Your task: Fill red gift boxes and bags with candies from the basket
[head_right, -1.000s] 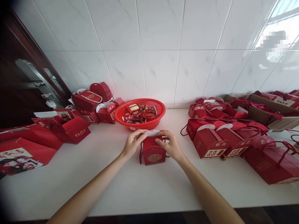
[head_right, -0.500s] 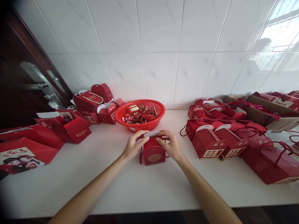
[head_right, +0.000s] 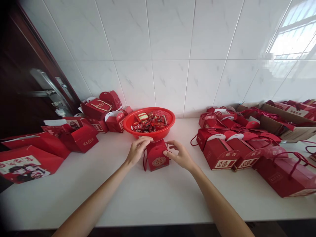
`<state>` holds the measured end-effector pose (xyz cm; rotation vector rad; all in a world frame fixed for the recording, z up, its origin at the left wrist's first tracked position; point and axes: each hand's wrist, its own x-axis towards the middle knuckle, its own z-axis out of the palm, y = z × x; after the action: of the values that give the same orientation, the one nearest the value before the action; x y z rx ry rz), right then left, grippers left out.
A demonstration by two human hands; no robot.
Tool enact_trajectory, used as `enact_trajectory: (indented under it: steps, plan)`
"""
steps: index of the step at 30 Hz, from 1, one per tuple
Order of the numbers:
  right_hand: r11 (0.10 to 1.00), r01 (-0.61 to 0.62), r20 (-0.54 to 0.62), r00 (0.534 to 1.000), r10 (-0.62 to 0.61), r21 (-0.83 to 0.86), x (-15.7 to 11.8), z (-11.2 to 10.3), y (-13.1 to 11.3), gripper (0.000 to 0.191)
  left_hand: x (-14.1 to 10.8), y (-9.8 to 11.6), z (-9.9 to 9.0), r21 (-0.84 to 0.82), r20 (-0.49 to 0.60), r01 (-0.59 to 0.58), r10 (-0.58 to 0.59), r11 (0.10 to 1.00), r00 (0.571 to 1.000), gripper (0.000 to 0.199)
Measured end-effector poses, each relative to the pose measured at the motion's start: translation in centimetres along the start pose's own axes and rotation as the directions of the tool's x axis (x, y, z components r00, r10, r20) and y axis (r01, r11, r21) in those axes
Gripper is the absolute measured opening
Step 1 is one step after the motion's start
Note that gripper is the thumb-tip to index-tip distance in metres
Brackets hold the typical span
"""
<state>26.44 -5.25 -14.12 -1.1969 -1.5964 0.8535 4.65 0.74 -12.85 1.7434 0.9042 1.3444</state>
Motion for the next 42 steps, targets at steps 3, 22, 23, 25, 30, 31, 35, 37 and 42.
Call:
enact_trajectory:
  steps: [3, 22, 23, 25, 30, 31, 35, 37, 42]
  plan:
    - [0.998, -0.027, -0.013, 1.0, 0.028, 0.05, 0.1, 0.4, 0.0, 0.046, 0.0, -0.1, 0.2, 0.004, 0.025, 0.066, -0.066, 0.998, 0.997, 0.027]
    - [0.945, -0.215, -0.077, 0.968, 0.241, 0.247, 1.3, 0.4, 1.7, 0.035, -0.3, 0.6, 0.2, 0.09, 0.154, 0.194, -0.206, 0.977, 0.966, 0.024]
    - [0.945, -0.215, -0.06, 0.97, 0.236, 0.245, 1.5, 0.3, 1.8, 0.034, -0.2, 0.5, 0.1, 0.079, 0.161, 0.201, -0.212, 0.976, 0.964, 0.025]
    - [0.947, -0.213, -0.004, 0.975, 0.221, 0.241, 1.9, 0.3, 1.9, 0.035, -0.2, 0.4, 0.0, 0.052, 0.178, 0.216, -0.222, 0.975, 0.959, 0.026]
    - [0.949, -0.208, 0.091, 0.977, 0.191, 0.238, 2.7, 0.8, 1.7, 0.022, -0.2, 0.1, 0.0, 0.028, 0.199, 0.222, -0.223, 0.975, 0.954, 0.027]
    - [0.95, -0.205, 0.08, 0.978, 0.191, 0.237, 2.8, 0.6, 1.5, 0.019, -0.2, 0.1, 0.0, 0.03, 0.198, 0.216, -0.218, 0.976, 0.956, 0.027]
    - [0.941, -0.187, 0.029, 0.982, 0.187, 0.282, 3.0, -1.5, 0.0, 0.022, -0.2, 0.2, 0.0, 0.032, 0.202, 0.214, -0.216, 0.976, 0.955, 0.027]
    - [0.925, -0.169, 0.008, 0.984, 0.177, 0.341, 3.0, -2.7, -1.6, 0.028, -0.2, 0.1, 0.0, 0.017, 0.211, 0.229, -0.228, 0.973, 0.951, 0.028]
    - [0.92, -0.147, 0.086, 0.989, 0.124, 0.364, 3.1, -2.7, -5.4, 0.03, -0.3, -0.2, 0.2, -0.027, 0.221, 0.238, -0.227, 0.971, 0.949, 0.031]
